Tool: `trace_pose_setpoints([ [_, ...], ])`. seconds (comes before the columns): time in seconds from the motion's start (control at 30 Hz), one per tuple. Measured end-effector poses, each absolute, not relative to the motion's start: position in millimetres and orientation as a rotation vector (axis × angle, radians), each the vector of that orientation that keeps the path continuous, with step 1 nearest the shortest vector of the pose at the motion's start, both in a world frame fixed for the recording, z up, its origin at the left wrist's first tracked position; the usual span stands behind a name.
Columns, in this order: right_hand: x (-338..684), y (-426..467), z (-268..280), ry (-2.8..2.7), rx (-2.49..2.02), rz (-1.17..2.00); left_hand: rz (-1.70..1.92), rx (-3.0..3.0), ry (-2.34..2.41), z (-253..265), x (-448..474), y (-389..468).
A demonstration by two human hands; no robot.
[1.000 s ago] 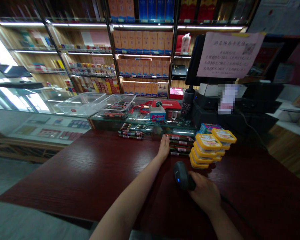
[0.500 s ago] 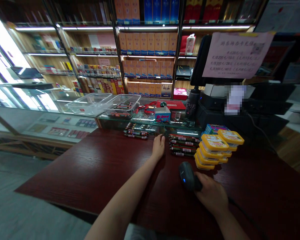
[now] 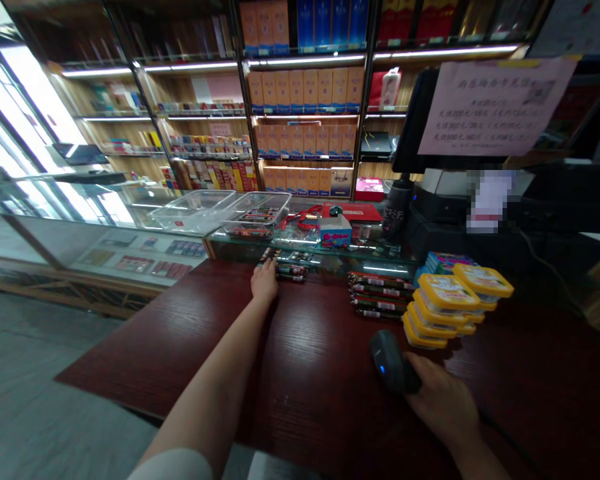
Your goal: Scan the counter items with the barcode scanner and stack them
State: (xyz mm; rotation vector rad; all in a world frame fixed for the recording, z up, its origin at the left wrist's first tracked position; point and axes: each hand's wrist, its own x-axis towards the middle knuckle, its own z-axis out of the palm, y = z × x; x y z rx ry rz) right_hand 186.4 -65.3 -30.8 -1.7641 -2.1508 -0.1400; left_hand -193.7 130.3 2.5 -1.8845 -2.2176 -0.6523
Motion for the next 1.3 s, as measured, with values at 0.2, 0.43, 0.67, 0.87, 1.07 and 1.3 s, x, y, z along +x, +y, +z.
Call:
trace_pose_setpoints([
  [0.2, 184, -65, -29, -2.146, -1.790, -0.169, -0.368, -1.992, -2.118, 6, -202, 133],
  [0.43, 184, -64, -26, -2.136, -1.807, -0.107, -0.324, -1.902, -2.182, 16, -197, 114],
  [0.67, 183, -66, -21, -2.123, -1.803, -0.081, -0.623, -1.965, -2.021, 18, -161, 76],
  [0.87, 184, -68, -22, -2.125, -1.775, -0.113, -1.116, -2.284, -2.081, -8, -124, 54],
  [1.07, 182, -73, -10, -2.062, -1.724, 0.134, -1.420, -2.315, -2.034, -31, -116, 47],
  [1.3, 153, -92, 27, -1.728, -1.282, 0.776, -1.432, -2.296, -2.039, -33, -117, 47],
])
